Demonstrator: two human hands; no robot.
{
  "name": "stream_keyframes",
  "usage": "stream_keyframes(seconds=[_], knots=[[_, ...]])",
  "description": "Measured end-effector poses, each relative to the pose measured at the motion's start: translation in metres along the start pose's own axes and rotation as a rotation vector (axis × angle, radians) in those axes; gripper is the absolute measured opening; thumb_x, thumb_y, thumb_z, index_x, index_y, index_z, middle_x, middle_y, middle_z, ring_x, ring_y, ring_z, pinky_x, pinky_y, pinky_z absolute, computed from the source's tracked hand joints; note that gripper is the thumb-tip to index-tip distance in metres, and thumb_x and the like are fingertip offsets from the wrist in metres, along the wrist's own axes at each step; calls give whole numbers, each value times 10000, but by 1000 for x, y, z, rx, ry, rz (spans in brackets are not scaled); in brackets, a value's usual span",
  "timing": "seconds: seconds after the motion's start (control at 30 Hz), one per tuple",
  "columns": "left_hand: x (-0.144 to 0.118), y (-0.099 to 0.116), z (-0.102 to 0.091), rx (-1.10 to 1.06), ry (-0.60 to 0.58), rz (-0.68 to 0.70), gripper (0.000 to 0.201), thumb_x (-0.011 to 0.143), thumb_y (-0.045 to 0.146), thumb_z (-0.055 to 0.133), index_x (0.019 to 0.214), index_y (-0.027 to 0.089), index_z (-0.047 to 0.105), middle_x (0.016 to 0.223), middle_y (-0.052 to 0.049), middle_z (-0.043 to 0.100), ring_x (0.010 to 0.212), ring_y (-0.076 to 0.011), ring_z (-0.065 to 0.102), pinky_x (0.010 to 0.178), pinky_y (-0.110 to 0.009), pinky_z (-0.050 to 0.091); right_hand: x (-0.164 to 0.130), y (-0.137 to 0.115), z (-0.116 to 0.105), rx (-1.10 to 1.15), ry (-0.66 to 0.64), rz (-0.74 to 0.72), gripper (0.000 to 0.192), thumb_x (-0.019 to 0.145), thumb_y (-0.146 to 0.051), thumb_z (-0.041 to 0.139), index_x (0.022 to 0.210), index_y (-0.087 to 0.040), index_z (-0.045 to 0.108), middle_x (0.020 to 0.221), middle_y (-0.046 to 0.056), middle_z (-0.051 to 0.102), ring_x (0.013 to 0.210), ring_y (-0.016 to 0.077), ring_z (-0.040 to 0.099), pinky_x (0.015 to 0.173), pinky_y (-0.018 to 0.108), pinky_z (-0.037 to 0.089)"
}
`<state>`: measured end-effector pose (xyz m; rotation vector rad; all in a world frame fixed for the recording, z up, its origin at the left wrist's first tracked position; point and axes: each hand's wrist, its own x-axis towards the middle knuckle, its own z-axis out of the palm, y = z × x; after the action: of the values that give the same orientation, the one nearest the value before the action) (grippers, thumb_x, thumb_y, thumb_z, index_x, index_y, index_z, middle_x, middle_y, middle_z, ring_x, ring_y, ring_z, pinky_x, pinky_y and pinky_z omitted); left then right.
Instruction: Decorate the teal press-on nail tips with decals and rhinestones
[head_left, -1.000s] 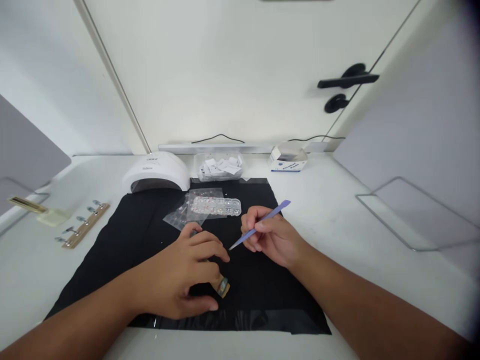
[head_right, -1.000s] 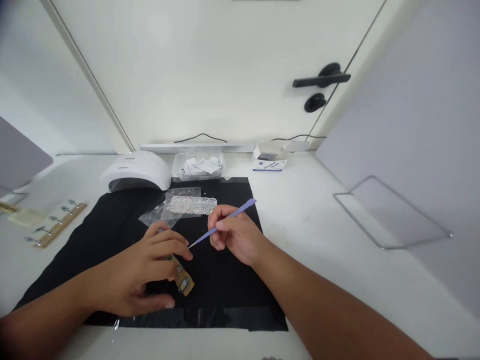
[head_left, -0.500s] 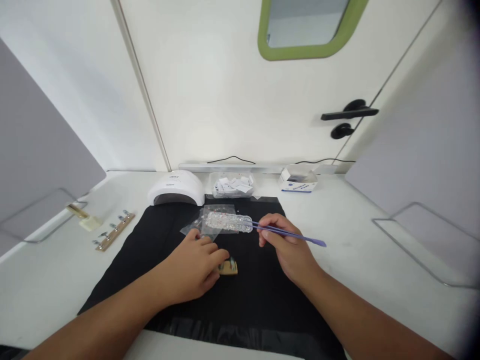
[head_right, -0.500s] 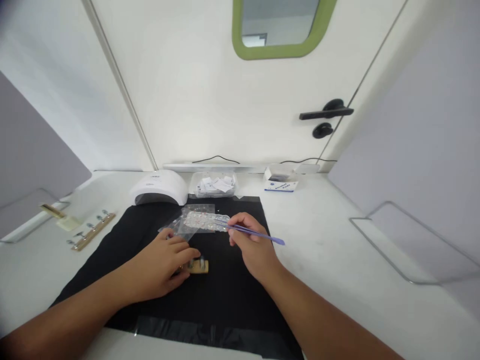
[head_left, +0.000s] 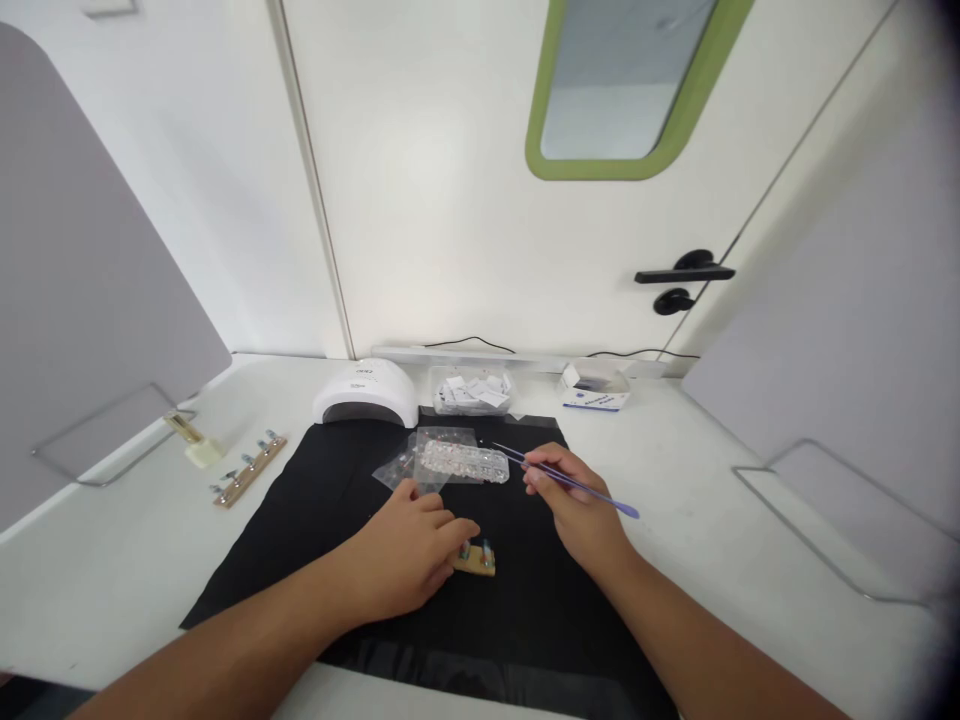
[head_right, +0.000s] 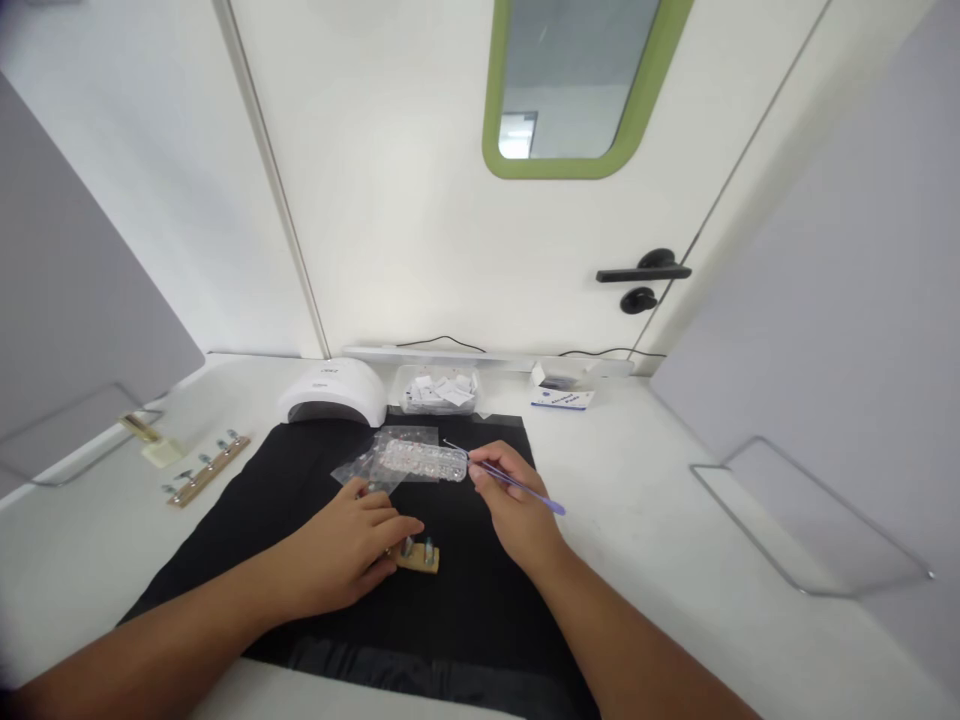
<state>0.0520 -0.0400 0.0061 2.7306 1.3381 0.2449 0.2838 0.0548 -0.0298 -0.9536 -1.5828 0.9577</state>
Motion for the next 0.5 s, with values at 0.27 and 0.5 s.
stream_keyframes(seconds=[0.27, 0.5], knots=[[-5, -1, -28, -136, 157, -22, 456, 863, 317, 654, 1296, 247, 528, 1243, -64, 655, 1131, -259, 584, 980, -456, 369, 5, -9, -7, -176, -3, -163, 113, 875, -307, 614, 913, -244, 699, 882, 29, 645, 836, 199, 612, 807, 349, 509], [-80, -80, -105, -65, 962, -594, 288, 915, 382, 587, 1169, 247, 583, 1176, -16, 641, 1135, -228, 586, 1022, -385, 464, 8, -10, -17, -269, 31, -273, 124, 918, -287, 581, 937, -243, 696, 897, 54, 652, 821, 208, 641, 762, 355, 539]])
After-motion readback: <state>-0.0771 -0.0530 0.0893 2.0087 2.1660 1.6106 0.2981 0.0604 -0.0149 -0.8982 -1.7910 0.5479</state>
